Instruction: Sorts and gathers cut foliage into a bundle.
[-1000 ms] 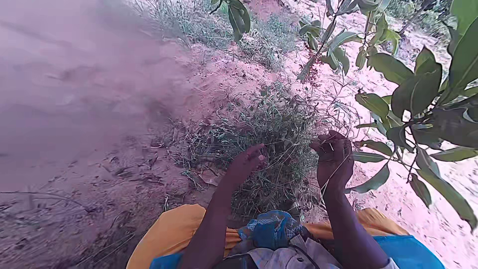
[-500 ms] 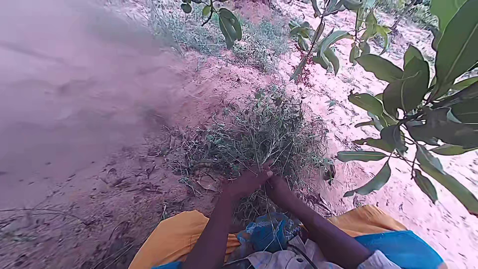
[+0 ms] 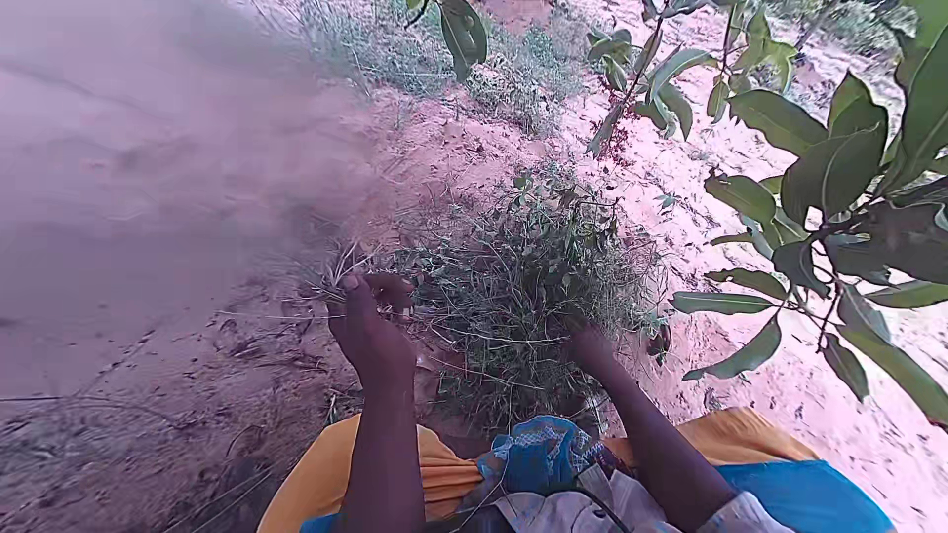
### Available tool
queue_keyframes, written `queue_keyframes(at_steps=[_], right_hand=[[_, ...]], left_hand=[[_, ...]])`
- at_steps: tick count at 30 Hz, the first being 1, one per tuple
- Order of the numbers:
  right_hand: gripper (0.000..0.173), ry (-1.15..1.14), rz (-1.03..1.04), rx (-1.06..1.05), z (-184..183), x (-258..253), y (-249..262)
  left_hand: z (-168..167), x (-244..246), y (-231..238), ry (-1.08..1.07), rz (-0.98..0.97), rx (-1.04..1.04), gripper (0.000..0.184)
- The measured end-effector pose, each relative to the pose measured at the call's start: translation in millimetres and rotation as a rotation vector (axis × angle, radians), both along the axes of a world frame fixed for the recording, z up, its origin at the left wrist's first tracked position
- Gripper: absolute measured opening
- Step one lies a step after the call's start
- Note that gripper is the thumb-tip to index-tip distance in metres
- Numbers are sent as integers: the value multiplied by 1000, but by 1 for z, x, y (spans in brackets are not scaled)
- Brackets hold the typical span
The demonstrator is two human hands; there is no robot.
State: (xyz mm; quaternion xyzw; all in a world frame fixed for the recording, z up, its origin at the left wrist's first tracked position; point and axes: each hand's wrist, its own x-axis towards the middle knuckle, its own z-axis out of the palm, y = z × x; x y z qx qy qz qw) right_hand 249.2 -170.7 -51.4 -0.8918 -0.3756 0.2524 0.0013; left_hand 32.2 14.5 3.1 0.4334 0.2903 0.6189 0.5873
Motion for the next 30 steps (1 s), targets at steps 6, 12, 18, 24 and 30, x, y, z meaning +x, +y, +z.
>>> queue_keyframes(at_steps=[6, 12, 18, 24, 30], right_hand=[[49, 176, -121, 95, 35, 22, -7], [38, 58, 3, 625, 88, -20, 0], [40, 551, -6, 809, 84, -47, 6], [51, 896, -270, 911, 79, -47, 10], [22, 940, -588, 1277, 92, -49, 16]], left_hand=[[8, -23, 18, -134, 131, -179, 37], [9, 1, 3, -28, 4, -194, 40], [2, 19, -23, 202, -549, 8, 54], [-3, 30, -42, 468, -1257, 133, 41], [-4, 37, -45, 770, -1374, 144, 34]])
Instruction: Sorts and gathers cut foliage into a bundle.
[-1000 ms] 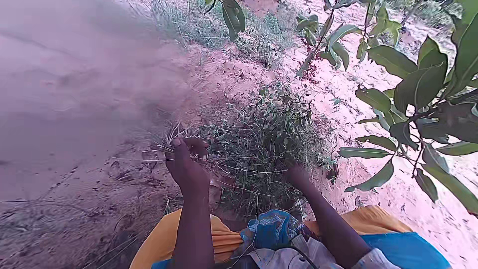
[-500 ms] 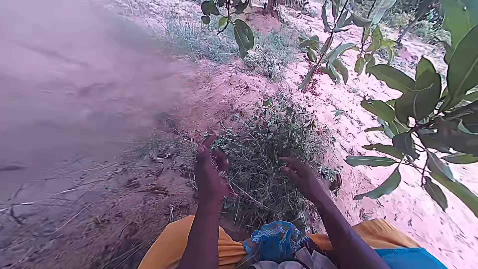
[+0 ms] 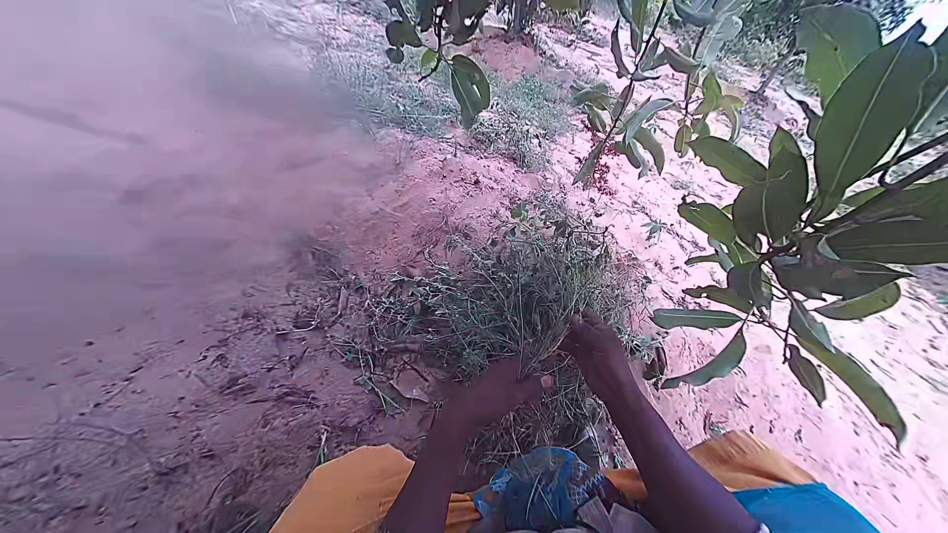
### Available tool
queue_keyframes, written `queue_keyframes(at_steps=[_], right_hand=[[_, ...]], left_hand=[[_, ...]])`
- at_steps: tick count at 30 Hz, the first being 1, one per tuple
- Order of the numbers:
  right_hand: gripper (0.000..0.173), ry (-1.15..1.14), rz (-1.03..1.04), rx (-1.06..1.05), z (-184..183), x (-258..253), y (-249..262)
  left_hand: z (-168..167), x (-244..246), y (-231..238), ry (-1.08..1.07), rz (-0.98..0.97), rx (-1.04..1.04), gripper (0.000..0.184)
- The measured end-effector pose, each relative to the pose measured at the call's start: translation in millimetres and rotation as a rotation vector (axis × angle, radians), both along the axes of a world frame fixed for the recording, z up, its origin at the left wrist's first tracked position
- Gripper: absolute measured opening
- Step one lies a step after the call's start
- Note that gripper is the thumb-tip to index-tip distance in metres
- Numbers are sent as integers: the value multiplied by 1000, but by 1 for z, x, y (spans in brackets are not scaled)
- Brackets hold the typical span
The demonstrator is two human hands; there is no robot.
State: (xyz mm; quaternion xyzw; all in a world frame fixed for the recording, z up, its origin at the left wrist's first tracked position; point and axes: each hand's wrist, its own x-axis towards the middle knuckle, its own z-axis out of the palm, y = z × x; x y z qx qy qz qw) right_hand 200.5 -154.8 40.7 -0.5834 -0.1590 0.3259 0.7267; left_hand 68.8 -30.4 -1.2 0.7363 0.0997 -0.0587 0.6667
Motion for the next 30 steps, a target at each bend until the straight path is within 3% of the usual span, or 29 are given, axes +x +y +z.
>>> queue_keyframes(at_steps=[6, 10, 16, 20, 25, 28, 30], right_hand=[[15, -107, -218, -32, -2, 25, -10], [14, -171, -321, 5, 4, 39, -17], [17, -257, -402, 0, 8, 53, -25], [15, -236, -365, -35, 4, 48, -22], [18, -229, -249, -117, -3, 47, -21], [22, -349, -54, -336, -11, 44, -18], [39, -482, 93, -606, -21, 42, -16]], left_hand=[[3, -1, 5, -102, 311, -87, 37], [-4, -1, 10, -176, 515, -27, 39], [-5, -5, 21, -277, 916, -250, 37], [-2, -5, 24, -186, 999, -274, 42], [4, -7, 23, -207, 1016, -319, 33], [7, -9, 25, -218, 1028, -416, 34], [4, -9, 26, -232, 1006, -454, 28]])
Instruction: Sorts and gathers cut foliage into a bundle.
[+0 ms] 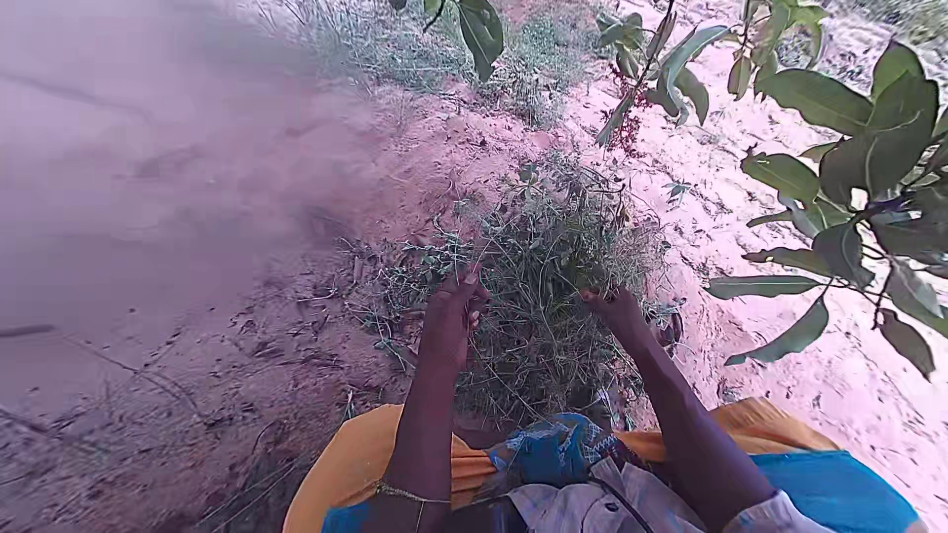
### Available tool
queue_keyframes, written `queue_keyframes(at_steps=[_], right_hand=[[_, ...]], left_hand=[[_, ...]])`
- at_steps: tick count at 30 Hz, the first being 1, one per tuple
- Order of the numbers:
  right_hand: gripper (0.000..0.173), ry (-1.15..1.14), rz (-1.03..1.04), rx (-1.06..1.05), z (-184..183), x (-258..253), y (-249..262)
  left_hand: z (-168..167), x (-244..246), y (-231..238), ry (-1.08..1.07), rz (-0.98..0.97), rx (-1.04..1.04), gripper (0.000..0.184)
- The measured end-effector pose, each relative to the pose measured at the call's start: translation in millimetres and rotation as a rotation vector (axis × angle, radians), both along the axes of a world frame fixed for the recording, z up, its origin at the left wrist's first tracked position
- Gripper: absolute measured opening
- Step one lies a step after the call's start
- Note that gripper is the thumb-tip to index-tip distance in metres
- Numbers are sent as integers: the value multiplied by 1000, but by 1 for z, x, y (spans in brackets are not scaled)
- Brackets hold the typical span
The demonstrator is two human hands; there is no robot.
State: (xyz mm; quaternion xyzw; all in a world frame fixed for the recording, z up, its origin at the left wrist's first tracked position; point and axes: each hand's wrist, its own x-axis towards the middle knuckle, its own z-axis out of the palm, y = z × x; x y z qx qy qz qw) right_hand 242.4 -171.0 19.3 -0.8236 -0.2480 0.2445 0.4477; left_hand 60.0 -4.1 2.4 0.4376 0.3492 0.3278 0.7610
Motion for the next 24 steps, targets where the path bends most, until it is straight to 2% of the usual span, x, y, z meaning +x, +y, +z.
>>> queue_keyframes(at_steps=[3, 5, 7, 11, 14, 16, 18, 21, 22, 23, 24], right_hand=[[47, -85, 39, -370, -17, 7, -1], [50, -127, -60, -399, -26, 19, -8], [61, -240, -160, -312, -18, 30, -14], [66, -643, -171, -4, 6, 23, -19], [66, -940, -66, 252, 4, -12, -8], [62, -1003, 73, 351, -9, -37, 2], [63, -959, 226, 280, -33, -60, 9], [71, -654, 382, -212, -62, -66, 7], [65, -500, 399, -404, -62, -56, 7], [56, -382, 368, -498, -62, -42, 6], [47, -306, 288, -480, -61, -27, 3]], left_hand=[[-3, 1, 1, -7, 21, -12, 28], [-2, 1, 1, 2, 54, 15, 29], [1, 1, 1, 6, 101, 47, 30], [-1, -1, 2, -90, 299, 93, 30], [-4, -9, 13, -217, 442, 89, 31], [-8, -16, 18, -281, 461, 83, 34], [-7, -20, 21, -284, 460, 69, 34], [0, -29, 28, -251, 530, 97, 23], [3, -35, 31, -260, 569, 122, 18], [6, -41, 35, -265, 601, 146, 16], [7, -47, 38, -267, 626, 169, 19]])
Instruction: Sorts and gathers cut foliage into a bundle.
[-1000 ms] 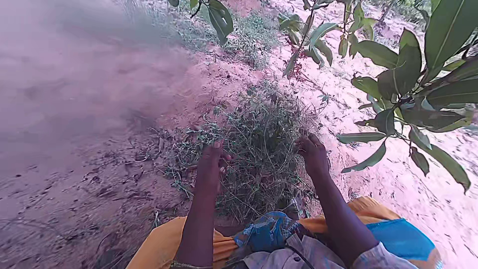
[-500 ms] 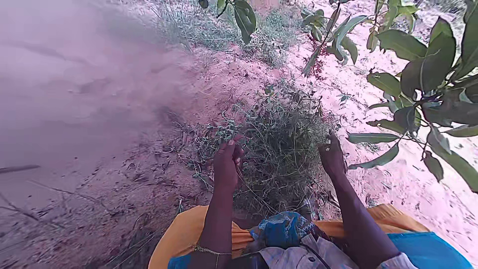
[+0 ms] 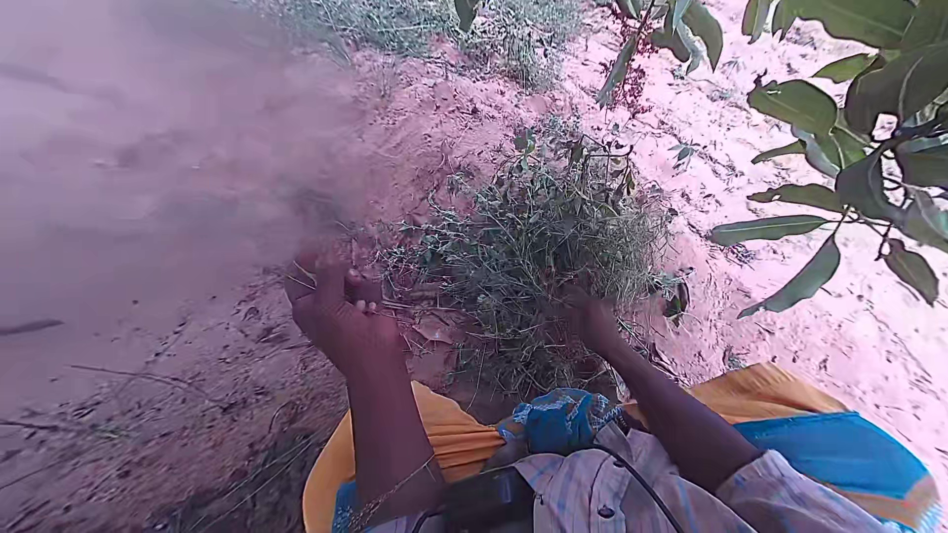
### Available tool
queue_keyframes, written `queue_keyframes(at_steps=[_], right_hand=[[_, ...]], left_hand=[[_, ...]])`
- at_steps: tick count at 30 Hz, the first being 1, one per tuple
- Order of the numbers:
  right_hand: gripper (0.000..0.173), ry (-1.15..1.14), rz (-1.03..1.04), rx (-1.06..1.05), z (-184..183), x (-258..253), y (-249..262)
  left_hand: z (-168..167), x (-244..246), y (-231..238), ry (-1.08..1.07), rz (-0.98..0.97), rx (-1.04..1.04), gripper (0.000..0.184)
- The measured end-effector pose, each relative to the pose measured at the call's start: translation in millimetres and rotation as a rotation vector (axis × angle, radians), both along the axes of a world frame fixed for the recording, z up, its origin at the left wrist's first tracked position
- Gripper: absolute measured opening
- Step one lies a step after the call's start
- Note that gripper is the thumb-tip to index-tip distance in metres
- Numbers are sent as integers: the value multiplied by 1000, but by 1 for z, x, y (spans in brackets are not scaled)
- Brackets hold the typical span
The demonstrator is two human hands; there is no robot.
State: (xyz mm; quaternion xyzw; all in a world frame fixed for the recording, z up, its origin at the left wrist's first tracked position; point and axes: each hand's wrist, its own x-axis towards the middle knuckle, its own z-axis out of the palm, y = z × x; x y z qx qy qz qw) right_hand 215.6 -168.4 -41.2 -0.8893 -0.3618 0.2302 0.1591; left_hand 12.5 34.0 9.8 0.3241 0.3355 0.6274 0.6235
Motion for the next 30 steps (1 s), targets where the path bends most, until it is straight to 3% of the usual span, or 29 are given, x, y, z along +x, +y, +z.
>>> queue_keyframes(at_steps=[4, 7, 9, 12, 14, 16, 20, 23, 26, 30], right_hand=[[29, 51, -304, 649, 29, 27, -10], [35, -90, -258, 958, 54, 25, -11], [44, -254, -97, 924, 65, 14, -11], [33, -386, 204, 889, 52, -16, -3], [28, -284, 417, 792, 36, -41, 2], [37, -95, 523, 624, 27, -61, 4], [62, 186, 405, 443, 19, -67, 6], [68, 425, 287, 493, 24, -60, 9], [62, 629, 184, 573, 35, -62, 11], [28, 676, 17, 663, 43, -58, 10]], left_hand=[[-2, -13, 6, -49, 31, -3, 29], [-5, -8, 7, -97, 18, -37, 46], [-5, -3, 5, -130, -4, -71, 46], [-6, 3, 0, -162, -92, -114, 46], [-9, 8, -2, -174, -161, -148, 45], [-12, 13, -4, -198, -243, -166, 46], [-16, 23, -13, -246, -384, -180, 50], [-9, 35, -29, -193, -578, -208, 52], [-12, 47, -44, -10, -787, -59, 48], [-12, 49, -48, 470, -857, 221, 45]])
